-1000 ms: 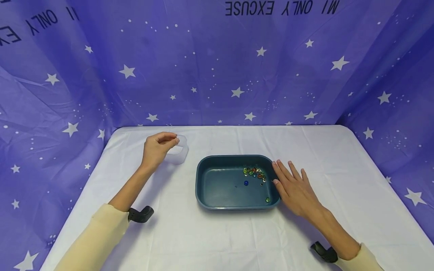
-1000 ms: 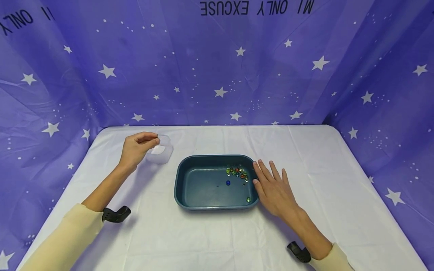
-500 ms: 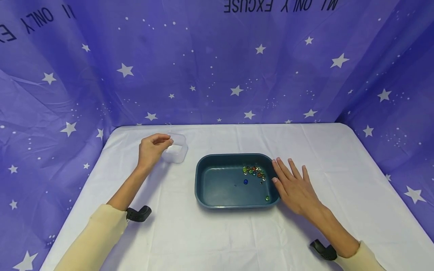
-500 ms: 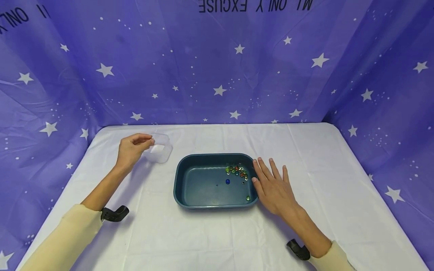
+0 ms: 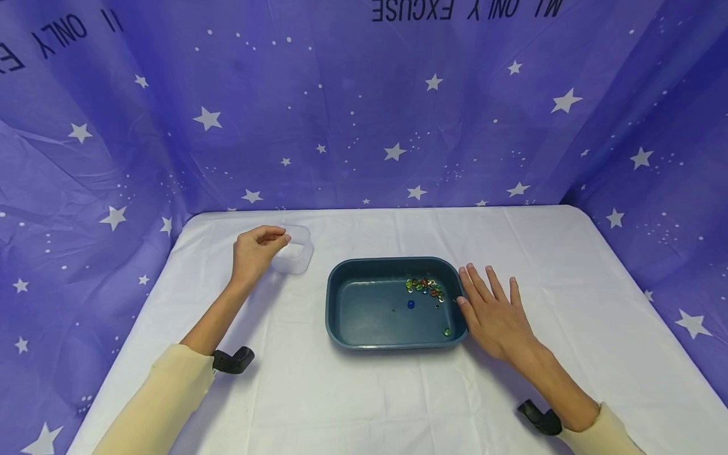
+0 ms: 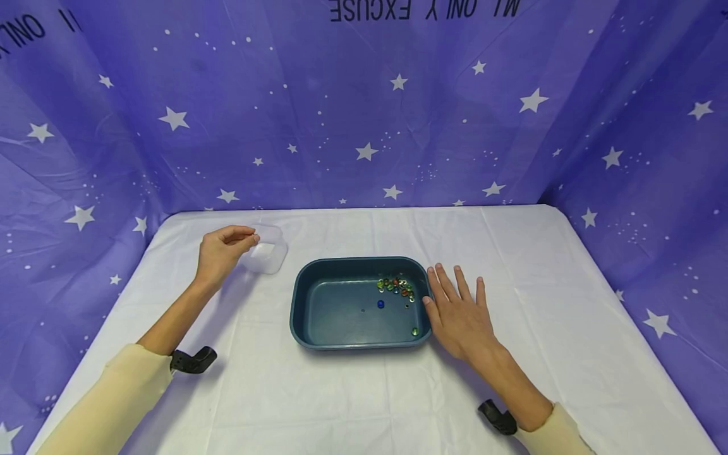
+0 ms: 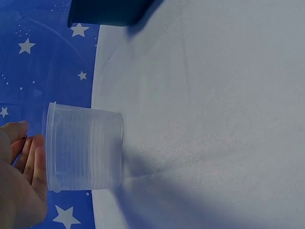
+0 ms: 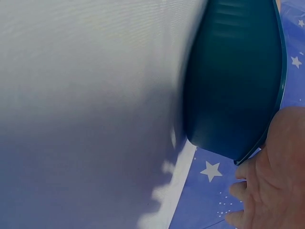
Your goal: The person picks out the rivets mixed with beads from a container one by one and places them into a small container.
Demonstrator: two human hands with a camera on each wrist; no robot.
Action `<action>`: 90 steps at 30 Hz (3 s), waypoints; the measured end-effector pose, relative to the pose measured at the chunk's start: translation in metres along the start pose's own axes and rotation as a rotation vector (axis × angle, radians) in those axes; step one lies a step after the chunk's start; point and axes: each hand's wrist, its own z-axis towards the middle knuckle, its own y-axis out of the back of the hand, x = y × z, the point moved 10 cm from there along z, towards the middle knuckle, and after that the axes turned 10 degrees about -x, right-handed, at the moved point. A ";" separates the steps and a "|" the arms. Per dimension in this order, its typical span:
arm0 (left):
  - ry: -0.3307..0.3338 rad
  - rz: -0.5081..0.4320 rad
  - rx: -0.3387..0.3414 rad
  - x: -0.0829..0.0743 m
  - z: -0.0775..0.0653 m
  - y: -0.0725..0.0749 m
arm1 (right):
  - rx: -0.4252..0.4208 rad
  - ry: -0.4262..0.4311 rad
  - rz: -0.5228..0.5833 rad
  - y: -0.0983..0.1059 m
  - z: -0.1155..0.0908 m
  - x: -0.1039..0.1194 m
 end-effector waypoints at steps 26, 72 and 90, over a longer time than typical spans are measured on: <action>0.006 0.002 -0.029 -0.003 0.000 0.001 | 0.015 -0.005 -0.001 -0.001 -0.001 0.001; -0.046 -0.264 0.422 -0.081 -0.094 -0.161 | 0.027 -0.018 0.020 -0.002 0.000 0.000; -0.035 -0.128 0.634 -0.066 -0.121 -0.211 | 0.027 -0.017 0.033 -0.003 0.000 -0.001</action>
